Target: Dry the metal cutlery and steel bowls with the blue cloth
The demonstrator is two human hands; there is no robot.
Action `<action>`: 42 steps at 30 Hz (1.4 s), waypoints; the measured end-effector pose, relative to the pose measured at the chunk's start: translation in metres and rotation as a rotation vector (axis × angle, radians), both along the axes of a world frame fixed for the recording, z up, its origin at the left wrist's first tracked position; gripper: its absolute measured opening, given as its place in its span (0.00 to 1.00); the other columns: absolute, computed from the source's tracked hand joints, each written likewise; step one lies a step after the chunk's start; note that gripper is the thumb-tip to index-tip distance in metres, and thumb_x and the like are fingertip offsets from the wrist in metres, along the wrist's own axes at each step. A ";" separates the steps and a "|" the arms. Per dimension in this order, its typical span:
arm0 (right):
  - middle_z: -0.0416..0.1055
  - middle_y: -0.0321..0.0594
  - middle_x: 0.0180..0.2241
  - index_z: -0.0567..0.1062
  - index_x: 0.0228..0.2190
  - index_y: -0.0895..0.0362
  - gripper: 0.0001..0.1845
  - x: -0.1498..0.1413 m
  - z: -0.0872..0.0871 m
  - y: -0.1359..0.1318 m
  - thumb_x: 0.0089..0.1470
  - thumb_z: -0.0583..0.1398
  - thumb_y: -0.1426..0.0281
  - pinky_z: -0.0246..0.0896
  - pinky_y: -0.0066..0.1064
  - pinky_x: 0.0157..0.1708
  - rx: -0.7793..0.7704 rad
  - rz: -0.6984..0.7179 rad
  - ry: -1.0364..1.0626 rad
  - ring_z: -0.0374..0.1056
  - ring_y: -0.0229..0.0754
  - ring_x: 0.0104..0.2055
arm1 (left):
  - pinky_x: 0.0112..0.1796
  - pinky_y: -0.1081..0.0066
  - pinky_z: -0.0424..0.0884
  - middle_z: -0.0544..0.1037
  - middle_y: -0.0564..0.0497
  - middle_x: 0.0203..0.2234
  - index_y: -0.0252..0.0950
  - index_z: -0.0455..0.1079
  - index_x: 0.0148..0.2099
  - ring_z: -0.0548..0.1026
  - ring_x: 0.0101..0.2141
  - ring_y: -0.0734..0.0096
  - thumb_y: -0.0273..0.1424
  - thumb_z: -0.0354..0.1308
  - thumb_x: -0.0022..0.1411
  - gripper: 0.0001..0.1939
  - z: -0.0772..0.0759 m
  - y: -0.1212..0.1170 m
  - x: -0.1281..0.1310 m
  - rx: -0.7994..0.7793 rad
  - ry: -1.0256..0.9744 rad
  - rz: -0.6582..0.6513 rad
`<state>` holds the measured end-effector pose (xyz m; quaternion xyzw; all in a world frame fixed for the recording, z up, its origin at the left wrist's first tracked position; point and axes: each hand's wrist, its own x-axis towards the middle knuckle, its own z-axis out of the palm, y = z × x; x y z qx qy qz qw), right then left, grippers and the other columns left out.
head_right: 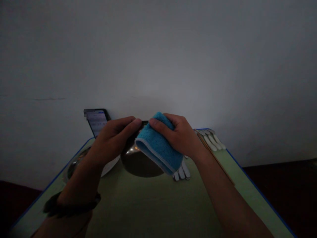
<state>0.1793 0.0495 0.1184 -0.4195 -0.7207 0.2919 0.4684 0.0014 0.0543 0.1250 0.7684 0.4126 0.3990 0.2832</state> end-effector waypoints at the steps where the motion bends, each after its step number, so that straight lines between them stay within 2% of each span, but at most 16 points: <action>1: 0.57 0.30 0.20 0.65 0.20 0.57 0.19 0.000 0.000 0.000 0.51 0.55 0.55 0.51 0.22 0.22 -0.005 0.002 0.005 0.52 0.29 0.22 | 0.20 0.77 0.56 0.60 0.57 0.17 0.36 0.59 0.22 0.60 0.20 0.78 0.40 0.47 0.61 0.18 0.000 0.000 0.000 -0.023 -0.020 -0.006; 6: 0.59 0.31 0.20 0.66 0.21 0.57 0.19 0.001 -0.001 0.001 0.50 0.56 0.54 0.51 0.23 0.20 -0.035 -0.022 0.070 0.54 0.31 0.21 | 0.18 0.76 0.55 0.61 0.57 0.16 0.36 0.60 0.23 0.59 0.18 0.79 0.40 0.49 0.59 0.17 -0.002 0.002 -0.002 -0.121 -0.184 0.031; 10: 0.59 0.31 0.19 0.66 0.21 0.56 0.19 0.002 -0.003 0.001 0.49 0.56 0.53 0.52 0.24 0.20 -0.051 -0.045 0.127 0.54 0.31 0.21 | 0.17 0.76 0.54 0.60 0.57 0.15 0.36 0.59 0.22 0.58 0.17 0.79 0.40 0.50 0.58 0.17 -0.002 0.002 -0.003 -0.122 -0.247 0.097; 12: 0.59 0.31 0.20 0.66 0.21 0.56 0.18 0.002 -0.003 0.001 0.49 0.56 0.54 0.52 0.23 0.20 -0.055 -0.036 0.127 0.54 0.31 0.21 | 0.19 0.76 0.55 0.61 0.56 0.16 0.36 0.60 0.22 0.59 0.18 0.79 0.40 0.50 0.59 0.17 -0.001 0.001 -0.005 -0.115 -0.205 0.065; 16: 0.58 0.30 0.19 0.66 0.20 0.57 0.19 0.002 -0.003 0.002 0.49 0.56 0.54 0.51 0.23 0.20 -0.048 -0.017 0.057 0.53 0.30 0.21 | 0.22 0.75 0.60 0.65 0.55 0.17 0.36 0.63 0.24 0.64 0.21 0.76 0.41 0.48 0.60 0.18 0.000 0.000 -0.008 -0.183 -0.058 -0.096; 19: 0.57 0.30 0.19 0.65 0.20 0.57 0.19 0.001 -0.002 0.001 0.49 0.57 0.54 0.50 0.23 0.20 -0.046 -0.001 0.010 0.53 0.30 0.21 | 0.23 0.75 0.62 0.68 0.54 0.18 0.35 0.66 0.25 0.66 0.22 0.75 0.43 0.47 0.60 0.19 -0.001 0.000 -0.008 -0.227 -0.047 -0.125; 23: 0.57 0.30 0.19 0.65 0.20 0.57 0.19 -0.001 -0.002 0.000 0.49 0.56 0.55 0.51 0.23 0.21 -0.044 0.017 0.032 0.53 0.29 0.21 | 0.23 0.75 0.62 0.69 0.54 0.18 0.35 0.67 0.25 0.66 0.22 0.75 0.43 0.48 0.59 0.19 -0.001 0.001 -0.005 -0.206 -0.134 -0.051; 27: 0.58 0.31 0.20 0.66 0.21 0.56 0.19 -0.001 -0.002 0.000 0.49 0.56 0.54 0.51 0.23 0.20 -0.063 -0.026 0.090 0.54 0.30 0.21 | 0.19 0.76 0.58 0.66 0.55 0.16 0.36 0.64 0.22 0.63 0.18 0.77 0.44 0.51 0.57 0.19 -0.005 0.003 -0.002 -0.213 -0.243 0.034; 30: 0.58 0.31 0.20 0.65 0.22 0.55 0.19 0.000 -0.003 0.002 0.48 0.56 0.52 0.51 0.24 0.19 -0.063 -0.092 0.188 0.53 0.31 0.20 | 0.17 0.76 0.55 0.63 0.56 0.14 0.37 0.62 0.21 0.59 0.16 0.78 0.45 0.51 0.56 0.19 -0.008 0.006 0.001 -0.187 -0.359 0.167; 34: 0.55 0.31 0.20 0.63 0.23 0.54 0.20 0.001 -0.002 0.003 0.49 0.53 0.51 0.51 0.24 0.19 0.014 -0.207 0.292 0.52 0.31 0.20 | 0.18 0.75 0.56 0.62 0.56 0.14 0.38 0.59 0.20 0.59 0.17 0.77 0.43 0.47 0.58 0.20 -0.011 0.008 0.004 -0.103 -0.433 0.335; 36: 0.55 0.31 0.20 0.63 0.22 0.54 0.19 0.002 -0.002 0.004 0.50 0.53 0.51 0.51 0.24 0.20 0.036 -0.222 0.287 0.52 0.31 0.20 | 0.19 0.74 0.57 0.61 0.56 0.14 0.38 0.58 0.19 0.60 0.18 0.77 0.42 0.46 0.59 0.20 -0.011 0.009 0.002 -0.097 -0.405 0.305; 42: 0.58 0.30 0.20 0.65 0.22 0.55 0.18 0.005 -0.004 0.004 0.50 0.54 0.54 0.51 0.24 0.21 -0.002 -0.092 0.148 0.54 0.31 0.21 | 0.19 0.77 0.57 0.64 0.56 0.14 0.35 0.63 0.20 0.61 0.17 0.79 0.40 0.48 0.58 0.19 -0.011 0.010 -0.011 -0.272 -0.254 0.011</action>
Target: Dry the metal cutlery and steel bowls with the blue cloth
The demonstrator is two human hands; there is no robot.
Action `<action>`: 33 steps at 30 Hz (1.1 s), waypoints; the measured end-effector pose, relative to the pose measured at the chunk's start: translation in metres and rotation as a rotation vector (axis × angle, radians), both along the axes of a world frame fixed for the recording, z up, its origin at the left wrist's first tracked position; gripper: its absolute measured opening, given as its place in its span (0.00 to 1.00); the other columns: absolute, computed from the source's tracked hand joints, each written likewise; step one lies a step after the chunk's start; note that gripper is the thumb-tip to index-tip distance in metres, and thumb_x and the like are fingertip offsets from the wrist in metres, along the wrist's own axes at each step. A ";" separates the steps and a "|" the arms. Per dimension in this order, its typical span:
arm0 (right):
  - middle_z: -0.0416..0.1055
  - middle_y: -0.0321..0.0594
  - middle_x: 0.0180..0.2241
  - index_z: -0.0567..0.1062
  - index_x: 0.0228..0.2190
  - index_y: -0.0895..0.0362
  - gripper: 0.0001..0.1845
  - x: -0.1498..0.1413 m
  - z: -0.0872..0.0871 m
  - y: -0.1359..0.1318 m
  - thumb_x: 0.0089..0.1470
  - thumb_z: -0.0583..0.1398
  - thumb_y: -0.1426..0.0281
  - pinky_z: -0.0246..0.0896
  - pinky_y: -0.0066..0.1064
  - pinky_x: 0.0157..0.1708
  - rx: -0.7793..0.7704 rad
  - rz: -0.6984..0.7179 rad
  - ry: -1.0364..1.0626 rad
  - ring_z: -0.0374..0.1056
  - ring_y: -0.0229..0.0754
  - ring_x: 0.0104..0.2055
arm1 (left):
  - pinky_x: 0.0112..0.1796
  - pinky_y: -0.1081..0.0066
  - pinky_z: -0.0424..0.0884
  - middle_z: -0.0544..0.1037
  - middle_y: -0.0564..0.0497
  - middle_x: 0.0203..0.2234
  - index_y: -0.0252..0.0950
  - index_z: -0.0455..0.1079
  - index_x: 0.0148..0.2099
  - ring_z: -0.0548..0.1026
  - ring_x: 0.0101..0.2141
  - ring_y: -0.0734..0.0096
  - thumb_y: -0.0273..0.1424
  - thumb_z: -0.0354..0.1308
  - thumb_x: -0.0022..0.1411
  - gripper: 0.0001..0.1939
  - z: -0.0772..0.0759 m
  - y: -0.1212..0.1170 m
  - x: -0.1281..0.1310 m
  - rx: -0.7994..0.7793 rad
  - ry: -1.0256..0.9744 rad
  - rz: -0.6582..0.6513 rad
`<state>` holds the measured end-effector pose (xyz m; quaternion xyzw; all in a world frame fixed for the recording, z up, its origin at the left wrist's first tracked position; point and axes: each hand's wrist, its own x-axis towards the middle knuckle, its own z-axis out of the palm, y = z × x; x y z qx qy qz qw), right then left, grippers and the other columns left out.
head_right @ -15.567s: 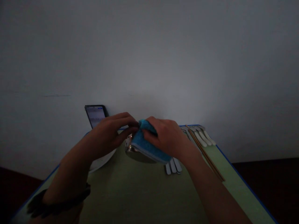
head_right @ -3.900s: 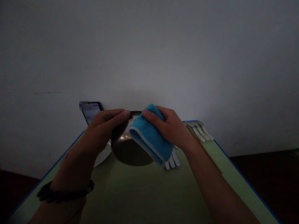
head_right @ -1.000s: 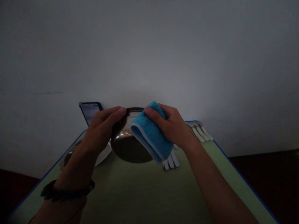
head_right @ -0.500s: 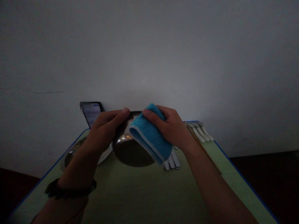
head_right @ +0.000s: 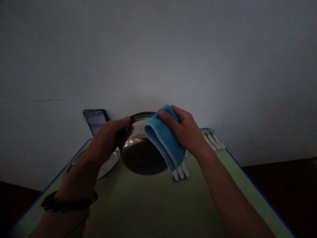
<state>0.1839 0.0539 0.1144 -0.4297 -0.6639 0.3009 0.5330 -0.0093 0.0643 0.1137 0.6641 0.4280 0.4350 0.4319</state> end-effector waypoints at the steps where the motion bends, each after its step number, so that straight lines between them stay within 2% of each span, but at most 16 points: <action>1: 0.58 0.30 0.20 0.65 0.22 0.55 0.17 0.000 0.000 0.000 0.51 0.55 0.55 0.51 0.24 0.21 -0.006 0.033 -0.059 0.55 0.31 0.22 | 0.20 0.77 0.59 0.66 0.56 0.15 0.35 0.64 0.21 0.62 0.18 0.79 0.41 0.48 0.58 0.19 0.000 -0.001 0.001 -0.009 0.037 -0.059; 4: 0.59 0.30 0.20 0.66 0.22 0.56 0.15 0.000 0.002 -0.001 0.51 0.56 0.58 0.51 0.24 0.23 0.002 0.140 -0.266 0.56 0.31 0.23 | 0.23 0.77 0.62 0.68 0.56 0.18 0.35 0.67 0.25 0.64 0.21 0.78 0.40 0.48 0.59 0.18 0.003 -0.006 0.008 0.019 0.124 -0.229; 7: 0.60 0.30 0.21 0.67 0.22 0.57 0.14 -0.002 0.004 -0.003 0.52 0.56 0.60 0.52 0.23 0.24 0.015 0.181 -0.342 0.56 0.31 0.25 | 0.22 0.78 0.61 0.67 0.57 0.18 0.35 0.67 0.24 0.63 0.21 0.79 0.41 0.46 0.61 0.19 0.005 -0.009 0.014 0.044 0.131 -0.243; 13: 0.59 0.31 0.23 0.66 0.25 0.56 0.17 -0.002 0.004 -0.006 0.52 0.53 0.55 0.52 0.24 0.23 -0.104 0.110 -0.134 0.55 0.32 0.25 | 0.20 0.78 0.58 0.65 0.58 0.16 0.34 0.66 0.23 0.63 0.20 0.79 0.44 0.49 0.58 0.20 0.002 -0.005 0.009 0.020 -0.002 -0.018; 18: 0.57 0.30 0.20 0.65 0.23 0.56 0.17 -0.001 0.000 -0.003 0.51 0.54 0.55 0.50 0.24 0.21 -0.035 0.001 0.095 0.53 0.30 0.21 | 0.15 0.77 0.51 0.61 0.58 0.12 0.36 0.61 0.18 0.57 0.14 0.82 0.45 0.52 0.56 0.21 -0.003 -0.002 0.015 0.064 -0.264 0.260; 20: 0.56 0.29 0.19 0.65 0.22 0.55 0.18 0.000 -0.001 -0.001 0.51 0.55 0.54 0.48 0.24 0.20 -0.007 -0.037 0.138 0.52 0.30 0.20 | 0.15 0.76 0.52 0.61 0.58 0.11 0.36 0.61 0.17 0.57 0.14 0.81 0.43 0.52 0.56 0.21 -0.003 -0.002 0.017 0.083 -0.293 0.327; 22: 0.56 0.29 0.19 0.65 0.22 0.55 0.17 0.001 -0.002 0.000 0.50 0.55 0.54 0.48 0.24 0.19 -0.005 -0.047 0.153 0.52 0.30 0.19 | 0.18 0.77 0.57 0.65 0.56 0.14 0.36 0.63 0.18 0.62 0.17 0.79 0.41 0.52 0.56 0.19 -0.002 -0.001 0.015 0.097 -0.255 0.342; 25: 0.58 0.30 0.20 0.66 0.23 0.55 0.17 0.001 -0.001 0.000 0.51 0.54 0.55 0.51 0.24 0.21 -0.050 0.034 0.067 0.55 0.30 0.21 | 0.23 0.77 0.62 0.72 0.54 0.20 0.36 0.69 0.23 0.67 0.22 0.76 0.39 0.52 0.56 0.15 -0.001 -0.002 0.008 0.045 -0.136 0.230; 29: 0.62 0.31 0.22 0.69 0.24 0.56 0.14 -0.003 0.002 -0.003 0.51 0.56 0.59 0.54 0.23 0.24 -0.065 0.246 -0.243 0.58 0.31 0.24 | 0.20 0.77 0.61 0.68 0.55 0.15 0.35 0.68 0.21 0.65 0.18 0.77 0.41 0.51 0.56 0.18 0.005 -0.008 0.008 -0.156 0.064 -0.103; 31: 0.64 0.32 0.23 0.71 0.25 0.57 0.13 -0.005 0.003 -0.003 0.52 0.56 0.60 0.55 0.23 0.26 -0.045 0.266 -0.307 0.59 0.32 0.26 | 0.18 0.78 0.58 0.65 0.56 0.13 0.35 0.66 0.21 0.62 0.17 0.78 0.43 0.49 0.57 0.20 0.010 -0.012 0.012 -0.160 0.138 -0.162; 33: 0.65 0.32 0.24 0.71 0.26 0.57 0.14 -0.006 0.003 -0.003 0.52 0.55 0.59 0.55 0.24 0.26 -0.041 0.249 -0.295 0.60 0.32 0.27 | 0.17 0.78 0.57 0.63 0.56 0.13 0.35 0.65 0.20 0.61 0.16 0.79 0.44 0.48 0.58 0.22 0.014 -0.014 0.015 -0.117 0.173 -0.155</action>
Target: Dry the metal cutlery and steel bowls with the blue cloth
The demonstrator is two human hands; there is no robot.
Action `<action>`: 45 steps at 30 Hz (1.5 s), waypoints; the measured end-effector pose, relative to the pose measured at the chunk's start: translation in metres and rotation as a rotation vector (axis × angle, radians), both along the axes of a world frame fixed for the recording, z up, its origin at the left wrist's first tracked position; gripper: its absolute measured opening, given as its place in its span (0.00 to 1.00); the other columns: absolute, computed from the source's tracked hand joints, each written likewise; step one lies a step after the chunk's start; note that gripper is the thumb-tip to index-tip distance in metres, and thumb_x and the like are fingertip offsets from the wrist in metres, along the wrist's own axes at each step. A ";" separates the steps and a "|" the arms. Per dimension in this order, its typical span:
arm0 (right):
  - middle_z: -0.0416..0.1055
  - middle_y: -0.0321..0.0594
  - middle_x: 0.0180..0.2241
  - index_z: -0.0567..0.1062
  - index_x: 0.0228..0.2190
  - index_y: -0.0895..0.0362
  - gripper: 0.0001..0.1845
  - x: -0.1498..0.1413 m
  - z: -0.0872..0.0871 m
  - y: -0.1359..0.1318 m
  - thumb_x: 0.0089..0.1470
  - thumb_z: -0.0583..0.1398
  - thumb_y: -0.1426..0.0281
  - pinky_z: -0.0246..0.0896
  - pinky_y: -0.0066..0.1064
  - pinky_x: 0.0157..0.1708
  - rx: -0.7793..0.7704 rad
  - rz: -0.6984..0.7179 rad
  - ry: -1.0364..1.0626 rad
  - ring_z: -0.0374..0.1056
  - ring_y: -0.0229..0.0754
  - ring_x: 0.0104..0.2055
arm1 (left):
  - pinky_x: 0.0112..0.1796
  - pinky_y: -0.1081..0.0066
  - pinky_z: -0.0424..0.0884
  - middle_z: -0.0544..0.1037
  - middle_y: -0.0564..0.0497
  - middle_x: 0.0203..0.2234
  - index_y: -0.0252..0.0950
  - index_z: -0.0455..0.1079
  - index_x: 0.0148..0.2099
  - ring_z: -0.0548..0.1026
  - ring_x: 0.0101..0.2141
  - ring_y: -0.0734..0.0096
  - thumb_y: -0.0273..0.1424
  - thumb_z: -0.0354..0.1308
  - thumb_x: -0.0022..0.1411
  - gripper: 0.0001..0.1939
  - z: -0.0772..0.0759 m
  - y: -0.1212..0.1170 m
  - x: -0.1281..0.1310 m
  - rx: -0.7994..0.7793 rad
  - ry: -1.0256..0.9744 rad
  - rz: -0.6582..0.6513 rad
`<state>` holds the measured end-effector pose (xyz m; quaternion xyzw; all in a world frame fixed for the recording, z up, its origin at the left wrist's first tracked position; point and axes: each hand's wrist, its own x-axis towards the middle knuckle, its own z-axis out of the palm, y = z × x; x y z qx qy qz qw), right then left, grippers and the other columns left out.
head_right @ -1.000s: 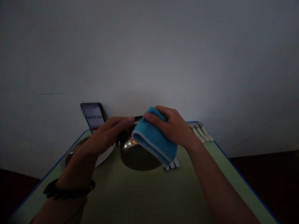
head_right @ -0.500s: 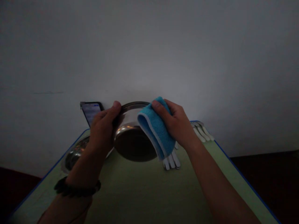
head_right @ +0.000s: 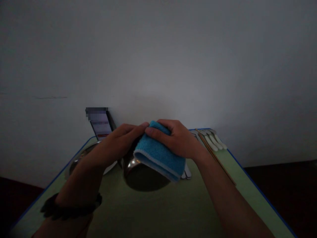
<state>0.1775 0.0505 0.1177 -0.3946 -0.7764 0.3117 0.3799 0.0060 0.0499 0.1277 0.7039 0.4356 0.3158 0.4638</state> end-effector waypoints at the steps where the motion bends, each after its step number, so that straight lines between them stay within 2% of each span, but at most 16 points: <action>1: 0.64 0.32 0.24 0.70 0.26 0.57 0.14 -0.001 0.000 0.000 0.52 0.55 0.59 0.55 0.23 0.26 -0.008 -0.003 0.013 0.60 0.32 0.27 | 0.17 0.78 0.56 0.63 0.56 0.13 0.34 0.65 0.19 0.60 0.16 0.79 0.45 0.48 0.58 0.23 0.001 0.000 0.001 0.017 0.007 0.009; 6: 0.62 0.31 0.22 0.69 0.25 0.57 0.16 -0.002 -0.003 0.000 0.52 0.54 0.57 0.54 0.24 0.25 -0.062 -0.042 0.120 0.58 0.31 0.25 | 0.16 0.77 0.56 0.64 0.55 0.11 0.35 0.64 0.17 0.62 0.14 0.78 0.46 0.50 0.55 0.23 -0.001 0.004 -0.005 0.039 -0.044 0.167; 9: 0.60 0.30 0.21 0.67 0.23 0.56 0.18 0.000 -0.005 0.001 0.52 0.54 0.54 0.53 0.25 0.25 -0.082 -0.125 0.256 0.56 0.31 0.23 | 0.15 0.77 0.55 0.63 0.56 0.10 0.36 0.63 0.17 0.60 0.13 0.79 0.46 0.52 0.53 0.22 -0.003 0.007 -0.006 0.051 -0.129 0.350; 13: 0.57 0.30 0.20 0.66 0.22 0.55 0.19 0.003 -0.005 0.003 0.50 0.54 0.53 0.52 0.26 0.24 -0.064 -0.221 0.378 0.53 0.31 0.21 | 0.16 0.76 0.57 0.64 0.56 0.11 0.37 0.62 0.16 0.61 0.14 0.79 0.45 0.52 0.53 0.21 -0.003 0.008 -0.001 0.158 -0.181 0.591; 16: 0.55 0.29 0.19 0.64 0.20 0.56 0.20 0.004 -0.002 0.002 0.50 0.54 0.53 0.51 0.26 0.24 -0.006 -0.283 0.353 0.51 0.31 0.21 | 0.18 0.76 0.59 0.65 0.56 0.12 0.37 0.64 0.18 0.62 0.16 0.78 0.44 0.51 0.53 0.20 -0.007 0.009 0.002 0.196 -0.183 0.648; 19: 0.56 0.30 0.20 0.64 0.21 0.56 0.19 0.007 0.002 0.002 0.51 0.53 0.54 0.51 0.26 0.24 0.040 -0.304 0.284 0.53 0.31 0.22 | 0.19 0.76 0.59 0.67 0.55 0.13 0.36 0.67 0.19 0.64 0.17 0.77 0.46 0.50 0.54 0.21 -0.013 0.010 0.001 0.166 -0.176 0.579; 23: 0.58 0.30 0.20 0.65 0.21 0.57 0.18 0.011 0.004 0.002 0.53 0.53 0.56 0.51 0.25 0.24 0.033 -0.160 0.078 0.55 0.31 0.23 | 0.22 0.76 0.61 0.71 0.54 0.15 0.36 0.68 0.21 0.67 0.20 0.76 0.46 0.49 0.56 0.21 -0.011 0.005 0.002 0.022 -0.105 0.266; 26: 0.59 0.30 0.20 0.66 0.21 0.57 0.17 0.010 0.005 0.003 0.53 0.54 0.58 0.51 0.24 0.25 0.057 -0.068 -0.052 0.56 0.31 0.24 | 0.21 0.76 0.60 0.67 0.56 0.13 0.36 0.63 0.19 0.64 0.18 0.77 0.47 0.47 0.57 0.23 -0.005 0.001 0.004 -0.056 -0.065 0.095; 29: 0.59 0.30 0.21 0.66 0.21 0.57 0.17 0.006 0.004 0.002 0.53 0.53 0.59 0.51 0.24 0.25 0.068 -0.071 -0.062 0.56 0.31 0.25 | 0.19 0.77 0.58 0.63 0.57 0.12 0.36 0.59 0.17 0.61 0.16 0.78 0.47 0.46 0.57 0.24 -0.003 0.002 0.005 -0.012 -0.018 0.067; 34: 0.60 0.31 0.21 0.68 0.23 0.57 0.16 0.002 0.002 0.001 0.53 0.53 0.58 0.52 0.25 0.25 0.045 -0.084 -0.004 0.57 0.32 0.25 | 0.18 0.76 0.58 0.64 0.55 0.12 0.35 0.61 0.16 0.62 0.16 0.77 0.46 0.47 0.57 0.24 -0.002 0.004 0.004 0.097 0.023 0.130; 36: 0.59 0.31 0.21 0.67 0.23 0.57 0.17 0.002 0.002 0.001 0.52 0.54 0.57 0.52 0.25 0.25 0.033 -0.109 0.036 0.56 0.32 0.24 | 0.19 0.75 0.58 0.66 0.55 0.12 0.35 0.62 0.16 0.64 0.16 0.76 0.46 0.48 0.56 0.24 -0.003 0.004 0.004 0.090 0.000 0.180; 40: 0.56 0.31 0.20 0.64 0.21 0.56 0.18 0.003 0.001 0.000 0.52 0.53 0.55 0.51 0.25 0.23 0.023 -0.224 0.245 0.53 0.31 0.22 | 0.18 0.75 0.57 0.66 0.54 0.12 0.36 0.62 0.17 0.63 0.16 0.75 0.47 0.48 0.56 0.23 -0.001 0.004 0.005 0.091 -0.074 0.443; 43: 0.52 0.31 0.20 0.61 0.21 0.55 0.19 0.002 0.001 0.002 0.52 0.52 0.54 0.50 0.25 0.22 0.029 -0.322 0.395 0.49 0.32 0.21 | 0.21 0.75 0.59 0.68 0.54 0.15 0.37 0.64 0.21 0.66 0.21 0.74 0.44 0.45 0.58 0.20 0.002 0.005 0.003 0.201 -0.074 0.686; 45: 0.50 0.31 0.19 0.59 0.20 0.54 0.19 0.002 -0.001 0.004 0.51 0.52 0.53 0.49 0.25 0.21 0.019 -0.354 0.430 0.48 0.32 0.21 | 0.24 0.75 0.61 0.70 0.53 0.19 0.38 0.66 0.24 0.67 0.25 0.73 0.41 0.47 0.57 0.16 0.003 0.006 0.002 0.290 -0.019 0.803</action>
